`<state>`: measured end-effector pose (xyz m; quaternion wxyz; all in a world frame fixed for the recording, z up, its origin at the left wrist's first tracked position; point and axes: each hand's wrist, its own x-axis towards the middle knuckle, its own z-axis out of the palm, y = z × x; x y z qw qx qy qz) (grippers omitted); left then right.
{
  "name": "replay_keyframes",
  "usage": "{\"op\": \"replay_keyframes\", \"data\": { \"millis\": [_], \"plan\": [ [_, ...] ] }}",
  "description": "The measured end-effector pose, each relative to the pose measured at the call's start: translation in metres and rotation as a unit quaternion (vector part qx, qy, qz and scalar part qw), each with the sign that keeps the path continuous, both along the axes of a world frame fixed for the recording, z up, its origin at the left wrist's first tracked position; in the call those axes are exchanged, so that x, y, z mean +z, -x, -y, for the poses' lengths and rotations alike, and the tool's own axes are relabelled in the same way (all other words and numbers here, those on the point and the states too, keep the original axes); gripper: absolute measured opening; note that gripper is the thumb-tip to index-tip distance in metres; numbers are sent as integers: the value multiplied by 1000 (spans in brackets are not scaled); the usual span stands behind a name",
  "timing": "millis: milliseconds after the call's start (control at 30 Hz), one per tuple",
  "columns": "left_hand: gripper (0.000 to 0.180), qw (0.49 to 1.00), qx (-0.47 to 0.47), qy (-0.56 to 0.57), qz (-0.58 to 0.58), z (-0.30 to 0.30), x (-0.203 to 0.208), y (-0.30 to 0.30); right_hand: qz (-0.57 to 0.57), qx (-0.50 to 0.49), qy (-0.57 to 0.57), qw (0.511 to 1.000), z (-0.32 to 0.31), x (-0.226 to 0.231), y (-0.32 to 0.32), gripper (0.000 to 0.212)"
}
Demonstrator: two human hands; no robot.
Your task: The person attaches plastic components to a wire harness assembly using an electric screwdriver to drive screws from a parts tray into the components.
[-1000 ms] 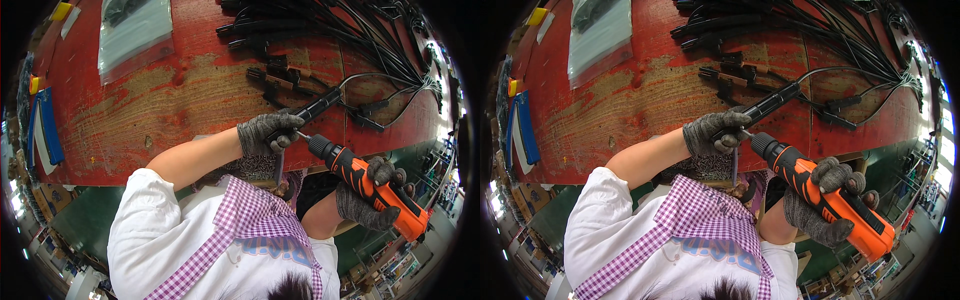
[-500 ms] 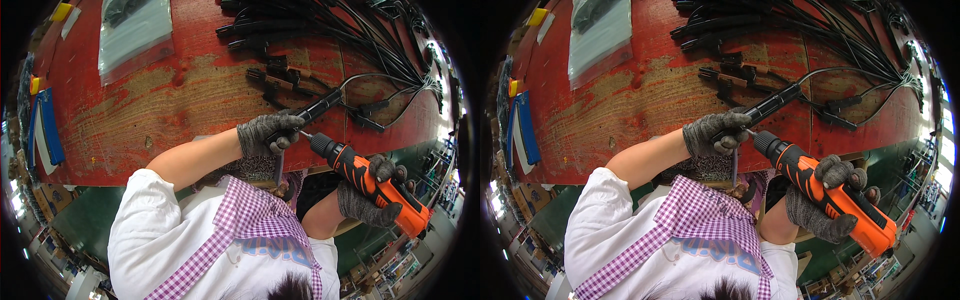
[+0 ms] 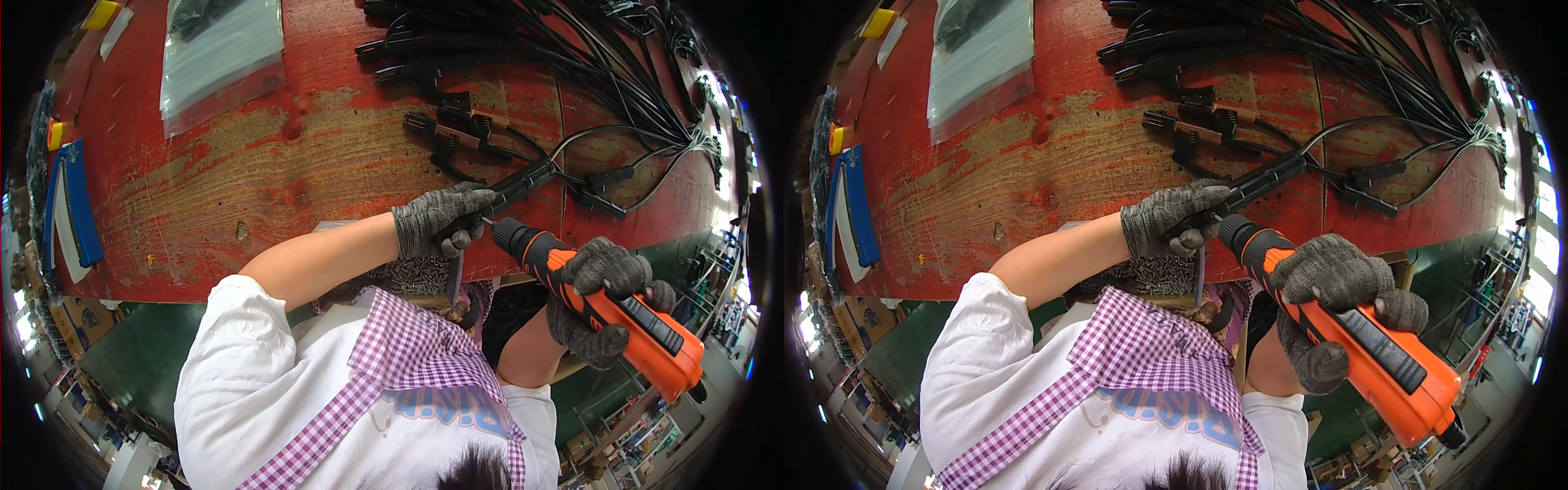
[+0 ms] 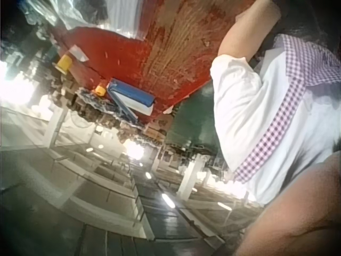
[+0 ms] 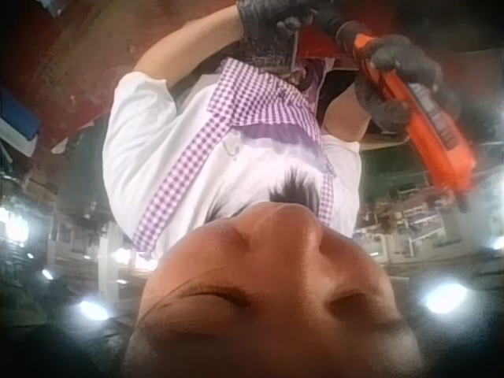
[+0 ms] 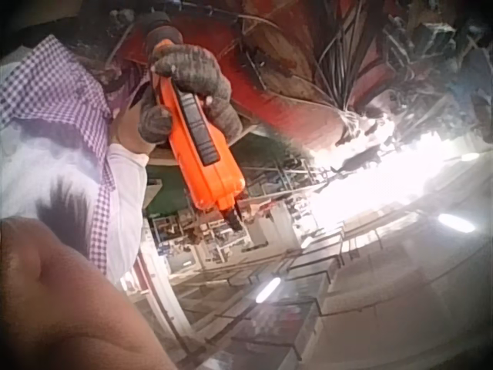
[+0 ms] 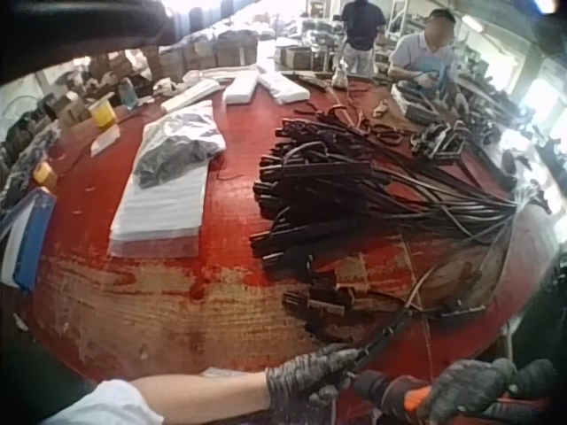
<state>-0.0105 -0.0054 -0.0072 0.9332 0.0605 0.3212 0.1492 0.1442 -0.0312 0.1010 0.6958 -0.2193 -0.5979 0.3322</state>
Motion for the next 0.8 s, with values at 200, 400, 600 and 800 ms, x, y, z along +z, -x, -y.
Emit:
{"op": "replay_keyframes", "data": {
  "millis": [200,400,600,800],
  "plan": [
    [26,1000,-1,-3,-1,0,-3,2,-45,-7,21,999,-6,-3,5,40],
    [29,1000,-19,13,-15,-1,0,-2,-113,-121,60,984,2,-4,7,42],
    [52,977,-57,-188,-85,4,22,-2,-113,43,-40,992,27,15,-21,39],
    [48,705,5,-696,-138,-108,22,45,-149,-73,130,978,60,5,-59,35]
  ]
}}
